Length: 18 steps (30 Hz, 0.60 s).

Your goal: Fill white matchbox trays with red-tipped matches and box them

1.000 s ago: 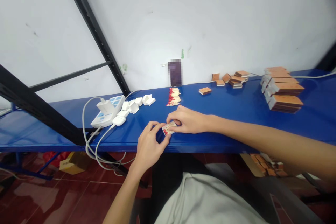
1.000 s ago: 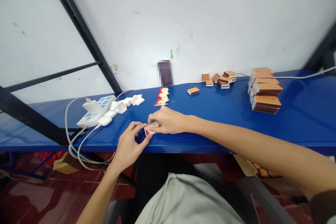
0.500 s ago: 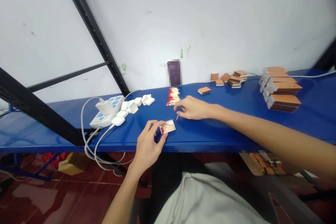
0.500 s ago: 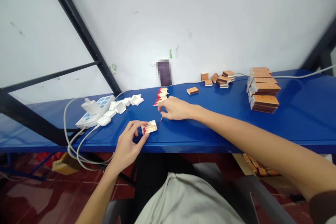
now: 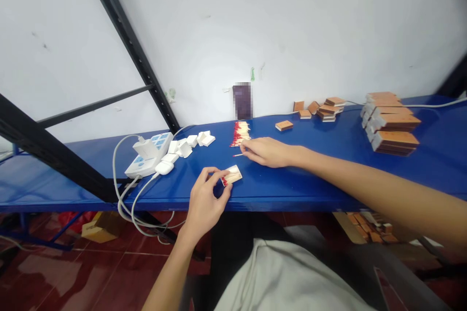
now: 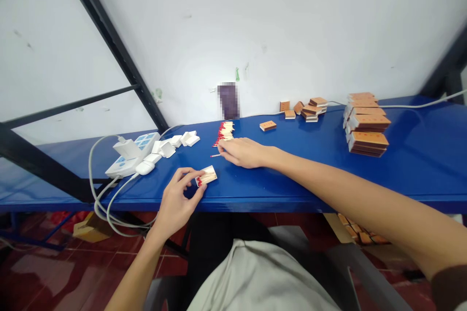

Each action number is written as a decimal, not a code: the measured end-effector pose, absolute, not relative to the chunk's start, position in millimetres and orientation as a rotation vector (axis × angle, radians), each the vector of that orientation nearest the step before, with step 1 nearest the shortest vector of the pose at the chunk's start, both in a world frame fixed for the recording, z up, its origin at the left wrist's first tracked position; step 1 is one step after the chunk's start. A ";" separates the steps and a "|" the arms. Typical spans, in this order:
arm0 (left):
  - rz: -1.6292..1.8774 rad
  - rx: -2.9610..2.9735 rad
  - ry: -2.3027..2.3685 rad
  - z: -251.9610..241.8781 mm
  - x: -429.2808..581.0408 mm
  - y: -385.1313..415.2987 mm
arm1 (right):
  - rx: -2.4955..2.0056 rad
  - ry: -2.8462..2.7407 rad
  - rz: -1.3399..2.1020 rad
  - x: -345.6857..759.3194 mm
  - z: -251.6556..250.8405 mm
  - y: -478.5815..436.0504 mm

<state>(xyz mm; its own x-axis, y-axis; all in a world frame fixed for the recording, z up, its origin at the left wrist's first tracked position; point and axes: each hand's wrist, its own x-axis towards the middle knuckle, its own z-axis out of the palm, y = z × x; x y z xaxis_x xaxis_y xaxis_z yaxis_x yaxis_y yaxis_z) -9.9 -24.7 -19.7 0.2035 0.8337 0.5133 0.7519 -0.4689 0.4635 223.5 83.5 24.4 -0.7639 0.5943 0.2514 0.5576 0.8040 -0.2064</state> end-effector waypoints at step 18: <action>1.152 2.356 1.558 -23.2 -12.0 -19.3 | -0.555 -2.706 0.041 197.6 15.5 54.9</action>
<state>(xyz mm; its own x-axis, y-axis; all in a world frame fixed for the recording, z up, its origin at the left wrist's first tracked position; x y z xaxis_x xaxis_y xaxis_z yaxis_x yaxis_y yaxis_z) -12.0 -19.3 -23.2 0.1950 0.8217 0.5355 0.7529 -0.4753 0.4552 197.6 54.9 15.5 -0.8511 0.3848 0.3571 0.3739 0.9218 -0.1023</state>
